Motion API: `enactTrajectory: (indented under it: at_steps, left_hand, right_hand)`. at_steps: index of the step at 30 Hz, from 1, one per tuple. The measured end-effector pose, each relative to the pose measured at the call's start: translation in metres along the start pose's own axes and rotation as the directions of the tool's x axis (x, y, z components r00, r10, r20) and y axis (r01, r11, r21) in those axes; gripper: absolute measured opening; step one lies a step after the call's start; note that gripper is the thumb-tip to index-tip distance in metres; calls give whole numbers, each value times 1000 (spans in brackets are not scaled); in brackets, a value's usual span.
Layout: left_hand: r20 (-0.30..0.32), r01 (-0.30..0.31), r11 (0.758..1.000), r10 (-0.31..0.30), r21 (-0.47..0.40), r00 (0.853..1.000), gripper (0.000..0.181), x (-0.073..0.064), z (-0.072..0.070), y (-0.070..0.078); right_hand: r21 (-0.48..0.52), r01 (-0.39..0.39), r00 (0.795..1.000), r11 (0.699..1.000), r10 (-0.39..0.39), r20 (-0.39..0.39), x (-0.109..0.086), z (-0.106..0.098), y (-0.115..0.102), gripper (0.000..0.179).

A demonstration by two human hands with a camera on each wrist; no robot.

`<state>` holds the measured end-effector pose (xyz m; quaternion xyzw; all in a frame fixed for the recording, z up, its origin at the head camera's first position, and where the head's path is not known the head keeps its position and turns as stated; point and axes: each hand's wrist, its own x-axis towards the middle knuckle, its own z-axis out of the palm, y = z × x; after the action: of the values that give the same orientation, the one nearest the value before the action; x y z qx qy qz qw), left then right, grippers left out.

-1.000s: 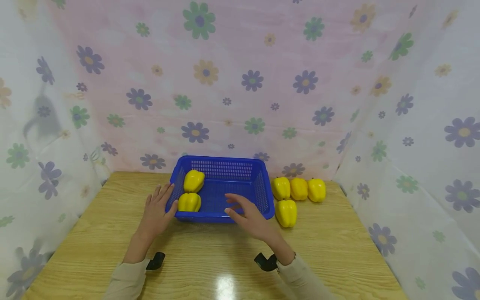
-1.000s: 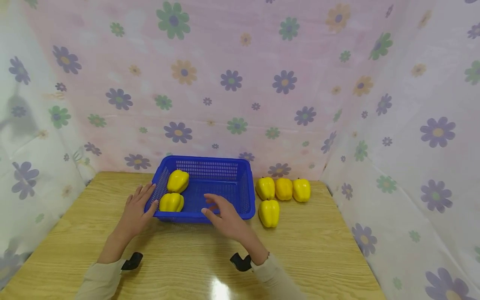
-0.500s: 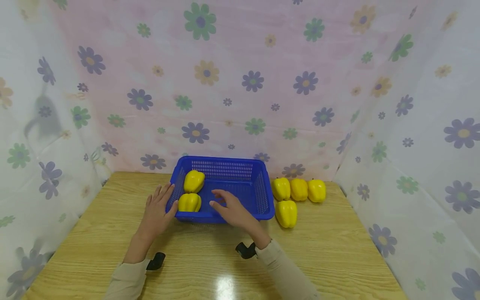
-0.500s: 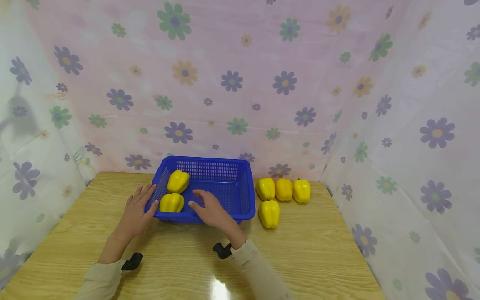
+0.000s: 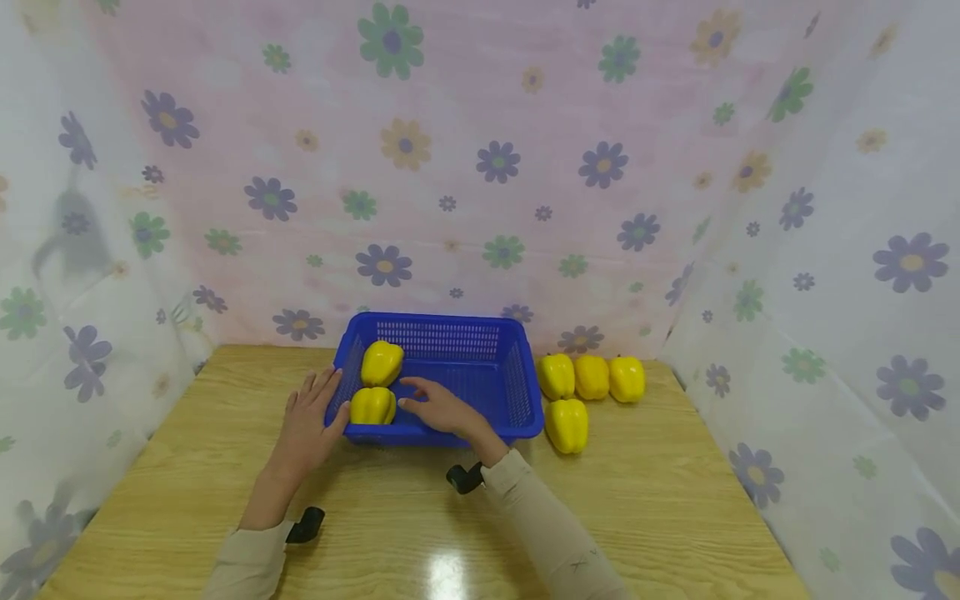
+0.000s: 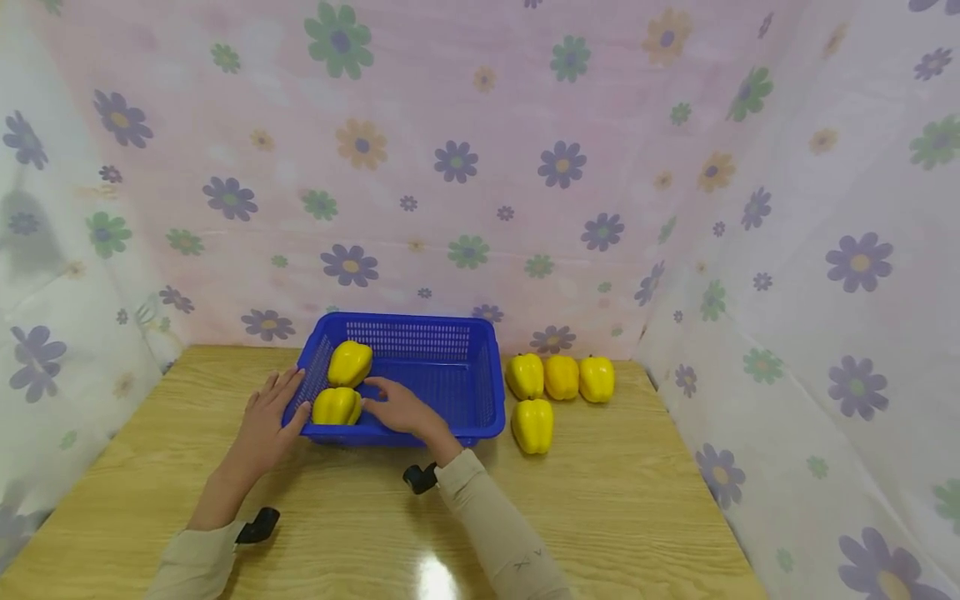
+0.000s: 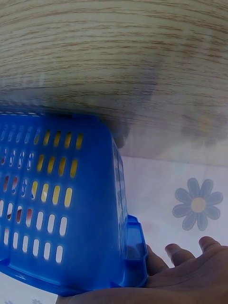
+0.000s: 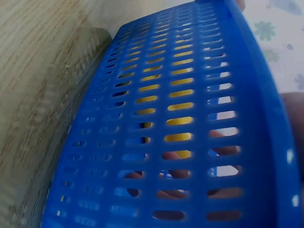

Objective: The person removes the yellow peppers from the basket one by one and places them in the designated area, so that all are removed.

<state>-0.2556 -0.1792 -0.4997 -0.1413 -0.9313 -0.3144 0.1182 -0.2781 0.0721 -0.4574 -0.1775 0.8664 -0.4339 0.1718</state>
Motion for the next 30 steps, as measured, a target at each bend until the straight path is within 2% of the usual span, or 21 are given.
enactTrajectory:
  at_steps: [4,9,16,19,24,27,30]
  left_hand:
    - [-1,3,1000,-3,6,1000,61,-1,-2,-2]
    - [-14,-3,1000,3,10,1000,61,-2,-3,-3]
    - [-17,-6,1000,6,0,1000,62,-3,-3,-3]
    - [-11,0,1000,0,-1,1000,62,-2,-2,-3]
    - [-9,-3,1000,3,1,1000,61,0,-1,-1]
    - [-9,-7,1000,7,0,1000,61,0,-1,0]
    - [-10,-5,1000,5,0,1000,61,0,1,-1]
  right_hand:
    - [46,-48,997,998,45,66,8,3,-3,55]
    - [22,-81,991,996,78,105,19,7,-6,59]
    - [3,-53,987,999,52,153,35,12,-7,66]
    - [-26,-23,986,999,27,164,40,15,-7,64]
    - [-54,8,988,999,1,155,45,21,-10,50]
    - [-55,10,991,998,-2,135,48,23,-11,42]
    - [-68,6,993,998,3,121,49,24,-11,43]
